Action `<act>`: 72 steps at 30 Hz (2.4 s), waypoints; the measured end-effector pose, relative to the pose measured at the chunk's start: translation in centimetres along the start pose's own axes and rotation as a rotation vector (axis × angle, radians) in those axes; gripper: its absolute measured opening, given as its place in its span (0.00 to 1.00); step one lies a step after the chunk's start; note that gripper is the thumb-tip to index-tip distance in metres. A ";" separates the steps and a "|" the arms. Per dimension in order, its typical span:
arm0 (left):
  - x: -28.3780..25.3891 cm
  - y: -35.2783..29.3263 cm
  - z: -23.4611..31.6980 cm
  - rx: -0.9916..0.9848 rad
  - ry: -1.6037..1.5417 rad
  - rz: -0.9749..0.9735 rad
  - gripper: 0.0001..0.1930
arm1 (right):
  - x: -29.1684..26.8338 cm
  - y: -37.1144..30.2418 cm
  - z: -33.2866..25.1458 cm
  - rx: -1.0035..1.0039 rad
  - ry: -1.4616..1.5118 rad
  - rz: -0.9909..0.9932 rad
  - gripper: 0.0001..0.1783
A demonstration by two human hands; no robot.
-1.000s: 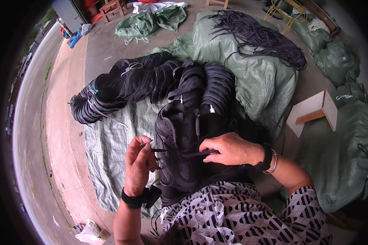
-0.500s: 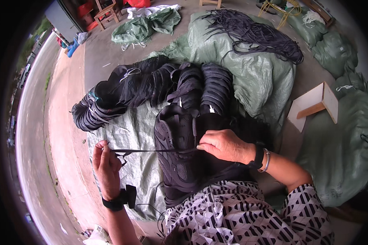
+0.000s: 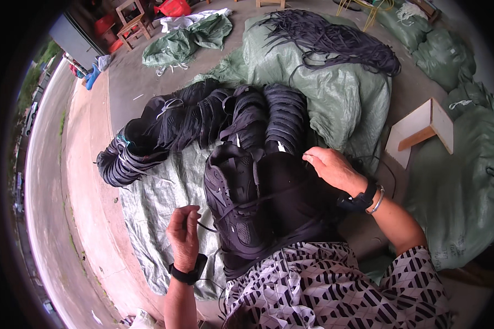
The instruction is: Lacing black athletic shoes as part of a manufacturing or assembly process.
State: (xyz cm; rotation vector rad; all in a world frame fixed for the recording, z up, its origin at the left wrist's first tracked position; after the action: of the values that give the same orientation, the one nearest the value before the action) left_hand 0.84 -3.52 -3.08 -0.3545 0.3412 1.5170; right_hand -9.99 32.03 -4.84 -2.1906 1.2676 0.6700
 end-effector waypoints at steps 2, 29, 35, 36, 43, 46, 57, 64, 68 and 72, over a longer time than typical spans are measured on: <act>1.6 0.2 3.6 0.074 0.146 -0.138 0.08 | 0.4 0.6 -3.4 -0.015 0.285 -0.124 0.12; 3.4 -0.1 1.2 -0.183 -0.485 -0.183 0.08 | 7.3 -0.9 -8.0 -0.404 -0.188 -0.090 0.08; 3.3 -0.2 1.5 -0.295 -0.420 -0.245 0.07 | 6.7 -0.3 -8.5 -0.103 0.440 -0.447 0.05; 3.6 0.2 1.4 -0.197 -0.299 -0.244 0.08 | 6.7 -0.1 -8.1 -0.106 0.384 -0.481 0.04; 3.3 2.4 2.5 -0.166 -0.073 -0.359 0.08 | 7.0 0.4 -7.5 -0.074 0.445 -0.495 0.04; 3.0 3.5 2.8 -0.185 -0.085 -0.388 0.08 | 6.5 0.8 -7.5 -0.074 0.456 -0.507 0.04; 4.0 4.5 7.0 0.309 0.929 -0.483 0.07 | 4.3 -0.9 -10.3 -0.528 -0.349 -0.076 0.08; 3.3 6.1 7.7 0.798 1.136 -0.548 0.12 | 4.5 0.5 -11.9 -0.918 -0.708 -0.215 0.07; 3.0 6.7 7.6 0.642 1.173 -0.785 0.14 | 4.4 1.5 -12.2 -0.810 -0.619 -0.422 0.03; 4.5 6.2 6.0 0.451 1.063 -0.781 0.10 | 5.4 3.6 -10.8 -0.583 -0.552 -0.585 0.08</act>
State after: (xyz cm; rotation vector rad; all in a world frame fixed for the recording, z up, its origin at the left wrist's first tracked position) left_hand -5.23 3.26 0.37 -0.8012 1.1933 0.3536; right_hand -9.07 20.07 -0.92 -2.3792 0.1301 1.3727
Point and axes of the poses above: each hand's wrist, its own y-axis towards the middle knuckle, its own x-axis out of the palm, z = x × y, the point moved 3 cm from there along y, towards the middle knuckle, and after that the axes turned 13 degrees about -z, right-handed, at the moved point
